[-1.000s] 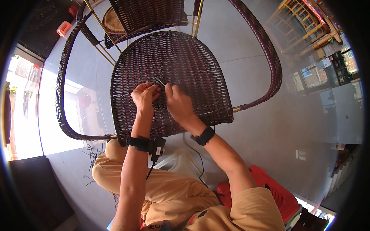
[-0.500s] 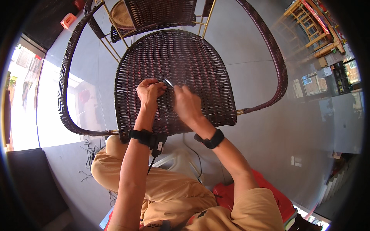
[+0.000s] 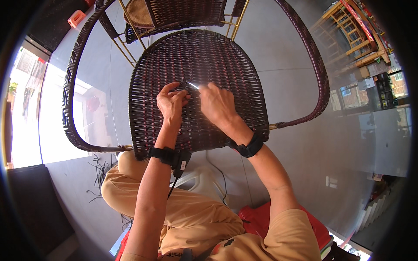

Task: The person repairs a wicker chair by threading a plastic strip through the weave using a metal pick tool.

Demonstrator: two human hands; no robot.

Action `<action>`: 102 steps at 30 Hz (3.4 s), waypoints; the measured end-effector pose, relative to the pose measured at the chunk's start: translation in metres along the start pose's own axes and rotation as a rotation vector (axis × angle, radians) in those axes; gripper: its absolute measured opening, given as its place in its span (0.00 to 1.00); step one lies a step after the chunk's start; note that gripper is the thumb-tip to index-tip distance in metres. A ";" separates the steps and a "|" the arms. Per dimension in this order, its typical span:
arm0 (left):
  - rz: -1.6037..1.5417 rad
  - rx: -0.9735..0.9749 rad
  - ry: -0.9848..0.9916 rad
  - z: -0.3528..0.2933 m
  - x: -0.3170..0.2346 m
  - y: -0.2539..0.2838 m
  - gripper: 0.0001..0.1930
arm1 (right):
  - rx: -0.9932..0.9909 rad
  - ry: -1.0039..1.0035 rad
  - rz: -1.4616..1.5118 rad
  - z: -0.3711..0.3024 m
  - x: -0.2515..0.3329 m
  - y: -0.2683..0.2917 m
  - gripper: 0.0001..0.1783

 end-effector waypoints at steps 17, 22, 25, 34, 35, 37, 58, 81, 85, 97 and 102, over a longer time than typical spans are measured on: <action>-0.020 0.041 -0.040 0.000 0.002 0.000 0.19 | -0.092 0.031 0.122 -0.014 0.003 -0.034 0.14; -0.034 0.030 -0.108 -0.001 0.009 -0.001 0.19 | -0.256 0.063 0.159 -0.018 0.003 -0.041 0.15; -0.008 0.026 -0.152 -0.002 0.010 0.000 0.18 | -0.289 0.045 0.189 -0.020 0.003 -0.042 0.15; 0.142 0.024 -0.190 -0.004 0.005 -0.001 0.22 | -0.347 0.070 0.207 -0.022 0.001 -0.041 0.15; 0.174 0.032 -0.193 -0.004 0.005 -0.001 0.22 | -0.346 0.068 0.207 -0.022 0.001 -0.042 0.15; 0.203 0.027 -0.208 -0.004 0.004 -0.004 0.22 | -0.349 0.066 0.196 -0.023 -0.001 -0.042 0.15; 1.093 -0.096 -0.564 -0.022 -0.006 -0.015 0.27 | -0.304 0.024 0.187 -0.023 0.004 -0.039 0.18; 0.214 -0.120 -0.172 0.009 0.002 -0.003 0.11 | -0.339 0.056 0.184 -0.021 0.004 -0.039 0.15; 0.260 -0.179 -0.230 0.013 0.005 -0.003 0.12 | -0.326 0.058 0.183 -0.021 0.004 -0.042 0.16; 0.285 -0.186 -0.286 0.016 0.002 -0.002 0.15 | -0.338 0.039 0.180 -0.021 0.005 -0.042 0.18; 0.054 -0.038 -0.084 -0.005 -0.007 0.001 0.16 | -0.349 0.042 0.169 -0.022 0.002 -0.044 0.18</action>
Point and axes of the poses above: each hand's wrist, its own z-axis towards the middle knuckle, its own y-axis out of the back of the hand, x = y × z, the point moved 1 cm from there along z, towards the middle knuckle, and after that the axes turned 7 degrees about y, right-handed, at the moved point
